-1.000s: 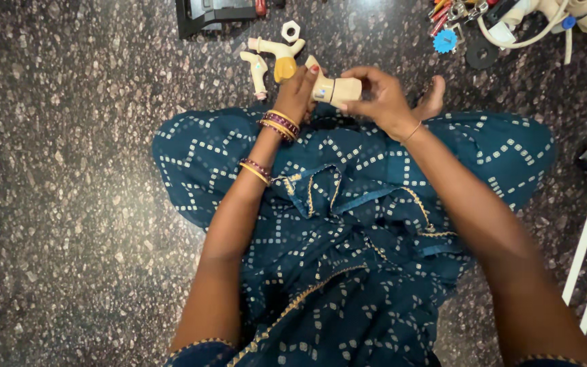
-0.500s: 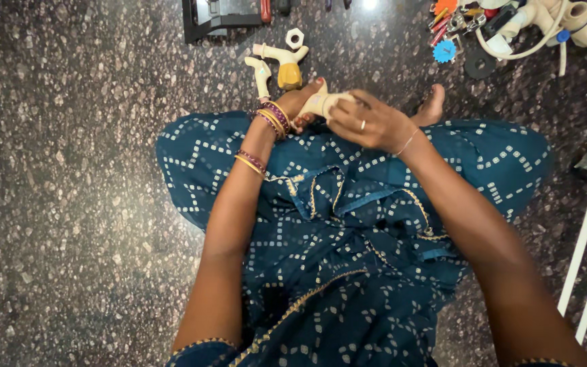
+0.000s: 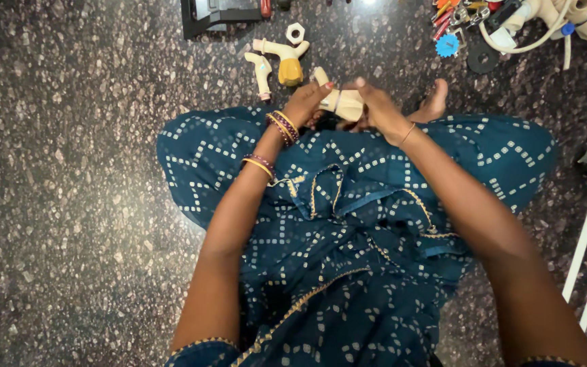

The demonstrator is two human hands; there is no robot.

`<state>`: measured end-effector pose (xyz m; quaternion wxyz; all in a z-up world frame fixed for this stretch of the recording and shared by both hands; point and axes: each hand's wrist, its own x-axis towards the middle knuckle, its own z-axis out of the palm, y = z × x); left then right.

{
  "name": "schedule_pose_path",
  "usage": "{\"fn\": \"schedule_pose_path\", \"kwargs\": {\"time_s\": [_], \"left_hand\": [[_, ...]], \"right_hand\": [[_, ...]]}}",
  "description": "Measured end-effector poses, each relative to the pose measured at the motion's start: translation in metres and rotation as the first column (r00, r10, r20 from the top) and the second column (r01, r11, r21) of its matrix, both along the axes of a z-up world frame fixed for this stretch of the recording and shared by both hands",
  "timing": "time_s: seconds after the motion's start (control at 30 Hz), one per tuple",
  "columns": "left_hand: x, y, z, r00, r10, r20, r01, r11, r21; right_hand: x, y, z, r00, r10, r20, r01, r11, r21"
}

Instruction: The person sits on the floor and assembles various white plastic plumbing parts, including T-fittings and connectors. They pick up pieces, connect them by hand, and place the assembled components on the floor.

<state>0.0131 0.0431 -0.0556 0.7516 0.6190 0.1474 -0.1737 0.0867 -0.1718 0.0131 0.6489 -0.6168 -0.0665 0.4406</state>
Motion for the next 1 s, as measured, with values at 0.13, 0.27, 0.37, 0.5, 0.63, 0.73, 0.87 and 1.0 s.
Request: {"fn": "schedule_pose_path", "kwargs": {"time_s": [0.13,0.27,0.37,0.5,0.63,0.73,0.87,1.0], "left_hand": [[0.001,0.003,-0.021,0.996,0.057,0.067,-0.060,0.997,0.052],[0.012,0.021,-0.058,0.969,0.108,-0.220,-0.147,0.975,-0.168],[0.012,0.047,-0.086,0.909,0.155,-0.387,-0.279,0.917,-0.286],[0.010,0.070,-0.101,0.836,0.480,-0.264,-0.521,0.846,-0.111],[0.009,0.091,-0.131,0.462,0.843,0.276,-0.869,0.369,0.328],[0.013,0.105,-0.149,0.409,0.782,0.470,-0.792,0.048,0.609],[0.026,0.103,-0.132,0.381,0.883,0.273,-0.621,0.026,0.783],[0.024,0.088,-0.074,0.371,0.840,0.395,-0.597,-0.110,0.794]], "right_hand": [[0.001,-0.003,-0.006,0.988,0.068,0.136,-0.074,0.996,0.042],[-0.003,0.000,0.031,0.382,0.091,0.920,-0.047,0.996,-0.080],[0.001,-0.003,0.045,0.163,0.042,0.986,-0.044,0.998,-0.035],[0.015,-0.011,0.043,0.603,-0.151,0.783,0.044,0.987,0.157],[0.031,-0.025,0.031,0.907,-0.148,0.393,0.060,0.972,0.228],[0.037,-0.027,0.019,0.916,-0.107,0.387,0.034,0.981,0.191],[0.046,-0.031,0.005,0.485,0.308,0.819,0.107,0.908,-0.405],[0.045,-0.025,-0.026,0.438,0.642,0.629,0.129,0.648,-0.751]]}}
